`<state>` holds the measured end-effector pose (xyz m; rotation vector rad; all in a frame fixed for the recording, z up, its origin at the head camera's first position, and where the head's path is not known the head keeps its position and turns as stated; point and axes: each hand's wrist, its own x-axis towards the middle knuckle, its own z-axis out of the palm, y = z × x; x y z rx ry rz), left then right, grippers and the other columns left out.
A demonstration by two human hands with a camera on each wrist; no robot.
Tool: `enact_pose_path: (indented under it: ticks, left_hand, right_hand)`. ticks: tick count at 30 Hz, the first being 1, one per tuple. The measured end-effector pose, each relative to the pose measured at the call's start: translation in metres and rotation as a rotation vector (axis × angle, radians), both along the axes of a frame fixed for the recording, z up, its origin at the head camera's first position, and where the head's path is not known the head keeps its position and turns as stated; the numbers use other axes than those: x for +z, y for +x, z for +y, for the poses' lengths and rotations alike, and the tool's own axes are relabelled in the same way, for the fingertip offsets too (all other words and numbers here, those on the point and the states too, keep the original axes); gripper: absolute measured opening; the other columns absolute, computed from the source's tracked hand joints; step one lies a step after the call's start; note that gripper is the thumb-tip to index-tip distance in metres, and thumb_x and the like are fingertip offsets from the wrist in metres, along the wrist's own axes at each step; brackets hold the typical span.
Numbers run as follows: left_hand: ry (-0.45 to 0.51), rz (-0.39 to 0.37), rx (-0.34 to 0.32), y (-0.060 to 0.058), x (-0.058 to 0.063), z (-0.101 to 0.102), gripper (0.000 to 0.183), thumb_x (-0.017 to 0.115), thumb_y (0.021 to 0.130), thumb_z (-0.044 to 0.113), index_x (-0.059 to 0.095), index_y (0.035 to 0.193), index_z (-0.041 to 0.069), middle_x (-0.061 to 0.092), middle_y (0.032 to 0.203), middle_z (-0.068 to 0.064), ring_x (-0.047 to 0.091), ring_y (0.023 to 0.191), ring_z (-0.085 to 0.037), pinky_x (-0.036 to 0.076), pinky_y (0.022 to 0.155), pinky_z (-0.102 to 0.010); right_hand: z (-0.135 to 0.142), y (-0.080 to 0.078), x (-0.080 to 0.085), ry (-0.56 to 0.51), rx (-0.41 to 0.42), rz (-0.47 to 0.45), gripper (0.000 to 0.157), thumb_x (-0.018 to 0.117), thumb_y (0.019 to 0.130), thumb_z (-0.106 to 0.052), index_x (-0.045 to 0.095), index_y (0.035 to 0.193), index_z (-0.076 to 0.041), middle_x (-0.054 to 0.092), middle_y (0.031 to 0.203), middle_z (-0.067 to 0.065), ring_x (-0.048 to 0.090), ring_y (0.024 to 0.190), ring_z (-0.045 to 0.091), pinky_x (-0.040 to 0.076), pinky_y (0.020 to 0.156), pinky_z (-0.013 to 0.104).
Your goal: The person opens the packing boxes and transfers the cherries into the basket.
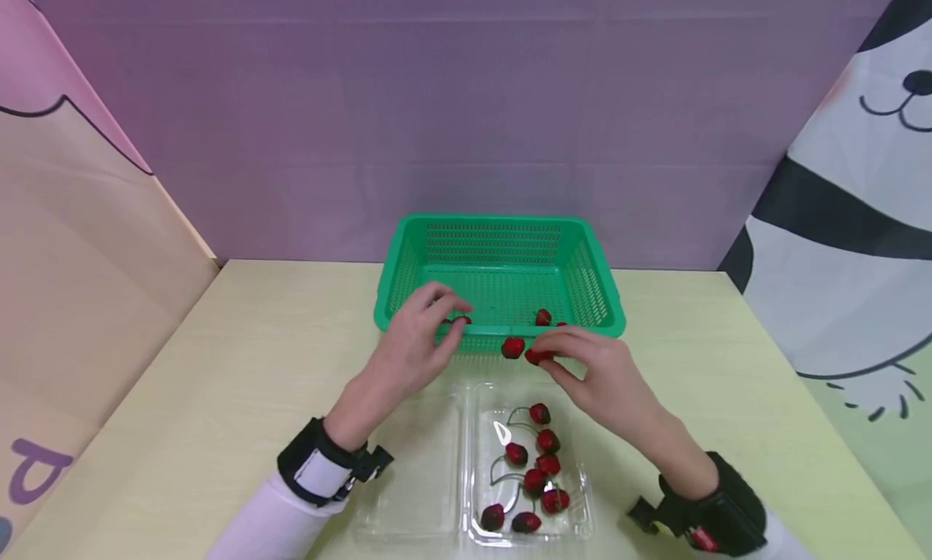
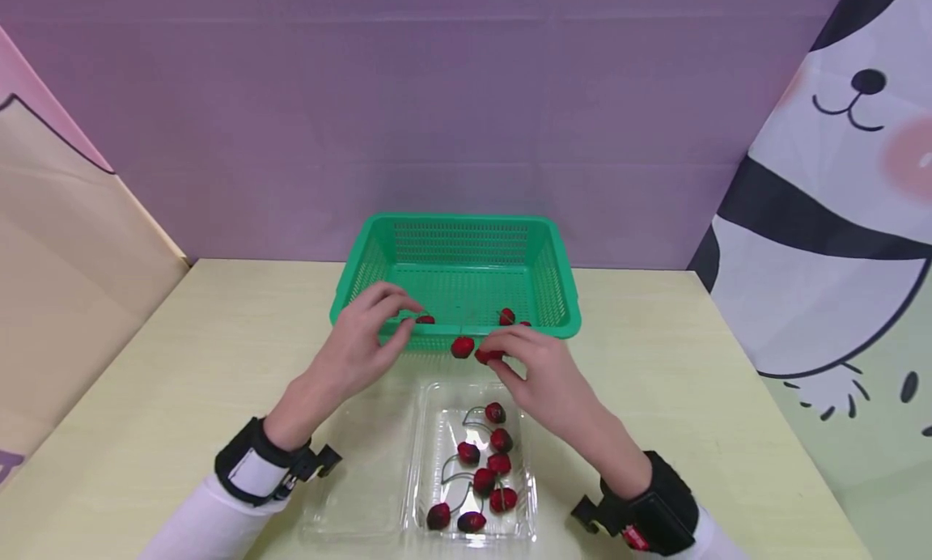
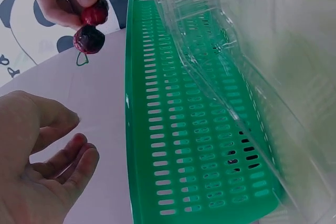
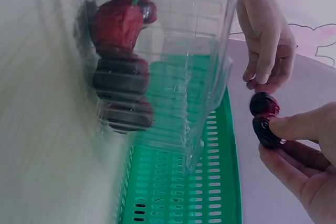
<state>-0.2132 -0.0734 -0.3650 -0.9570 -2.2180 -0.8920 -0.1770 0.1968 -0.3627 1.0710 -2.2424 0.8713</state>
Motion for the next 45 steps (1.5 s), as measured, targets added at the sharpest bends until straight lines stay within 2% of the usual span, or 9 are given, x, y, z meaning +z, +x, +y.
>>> enact_pose_path:
  ticks: [7, 10, 15, 22, 28, 32, 39, 45]
  left_hand:
    - [0.033, 0.049, -0.044, 0.004, 0.003, 0.003, 0.014, 0.071, 0.091, -0.004, 0.071, 0.102, 0.003, 0.063, 0.102, -0.008, 0.062, 0.095, -0.024, 0.054, 0.081, -0.032]
    - [0.033, 0.061, -0.064, 0.005, 0.004, 0.004, 0.014, 0.070, 0.090, -0.005, 0.071, 0.103, 0.002, 0.063, 0.102, -0.008, 0.063, 0.095, -0.023, 0.055, 0.082, -0.031]
    - [0.022, 0.081, -0.095, 0.008, 0.005, 0.007, 0.015, 0.072, 0.089, -0.004, 0.071, 0.103, 0.002, 0.063, 0.104, -0.009, 0.062, 0.098, -0.024, 0.055, 0.085, -0.032]
    - [-0.039, 0.077, -0.164, 0.015, 0.008, 0.014, 0.014, 0.072, 0.091, -0.001, 0.071, 0.104, 0.003, 0.063, 0.106, -0.009, 0.061, 0.102, -0.024, 0.053, 0.089, -0.033]
    - [-0.085, 0.068, -0.234, 0.023, 0.010, 0.023, 0.012, 0.071, 0.093, 0.002, 0.071, 0.104, 0.005, 0.062, 0.107, -0.007, 0.060, 0.102, -0.021, 0.052, 0.090, -0.029]
    - [-0.153, 0.055, -0.267, 0.031, 0.009, 0.028, 0.012, 0.071, 0.094, 0.004, 0.071, 0.105, 0.006, 0.061, 0.106, -0.005, 0.060, 0.101, -0.019, 0.051, 0.091, -0.027]
    - [-0.298, -0.041, -0.375, 0.044, 0.015, 0.038, 0.016, 0.072, 0.096, 0.010, 0.071, 0.112, 0.008, 0.062, 0.109, -0.002, 0.060, 0.104, -0.017, 0.050, 0.093, -0.025]
    - [-0.470, -0.091, -0.383, 0.053, 0.019, 0.045, 0.016, 0.070, 0.098, 0.015, 0.072, 0.113, 0.010, 0.063, 0.112, -0.002, 0.061, 0.104, -0.016, 0.050, 0.093, -0.022]
  right_hand:
    - [0.004, -0.006, 0.000, -0.046, -0.060, 0.059, 0.035, 0.085, 0.072, 0.015, 0.077, 0.100, -0.003, 0.075, 0.103, 0.004, 0.073, 0.096, 0.023, 0.050, 0.093, 0.018]
    - [0.006, -0.010, -0.001, -0.077, -0.073, 0.064, 0.035, 0.084, 0.072, 0.016, 0.077, 0.100, -0.003, 0.075, 0.104, 0.004, 0.073, 0.095, 0.023, 0.053, 0.089, 0.018]
    - [0.010, -0.016, -0.004, -0.125, -0.097, 0.029, 0.035, 0.083, 0.072, 0.019, 0.076, 0.100, 0.000, 0.075, 0.104, 0.006, 0.073, 0.090, 0.021, 0.057, 0.079, 0.021]
    - [0.015, -0.021, -0.006, -0.162, -0.112, -0.042, 0.034, 0.082, 0.072, 0.021, 0.076, 0.099, 0.002, 0.075, 0.104, 0.009, 0.074, 0.089, 0.023, 0.056, 0.080, 0.018]
    - [0.017, -0.026, -0.009, -0.203, -0.125, -0.089, 0.032, 0.080, 0.074, 0.022, 0.076, 0.099, 0.002, 0.075, 0.104, 0.008, 0.073, 0.092, 0.025, 0.059, 0.078, 0.028]
    - [0.018, -0.029, -0.011, -0.211, -0.143, -0.102, 0.030, 0.080, 0.076, 0.020, 0.076, 0.099, 0.002, 0.075, 0.105, 0.009, 0.073, 0.095, 0.026, 0.060, 0.079, 0.031]
    - [0.022, -0.031, -0.014, -0.210, -0.175, -0.102, 0.029, 0.079, 0.075, 0.021, 0.076, 0.098, 0.003, 0.074, 0.104, 0.010, 0.073, 0.092, 0.026, 0.060, 0.077, 0.034]
    - [0.024, -0.034, -0.015, -0.189, -0.204, -0.093, 0.027, 0.081, 0.075, 0.018, 0.076, 0.098, 0.004, 0.074, 0.103, 0.012, 0.073, 0.090, 0.026, 0.061, 0.075, 0.038]
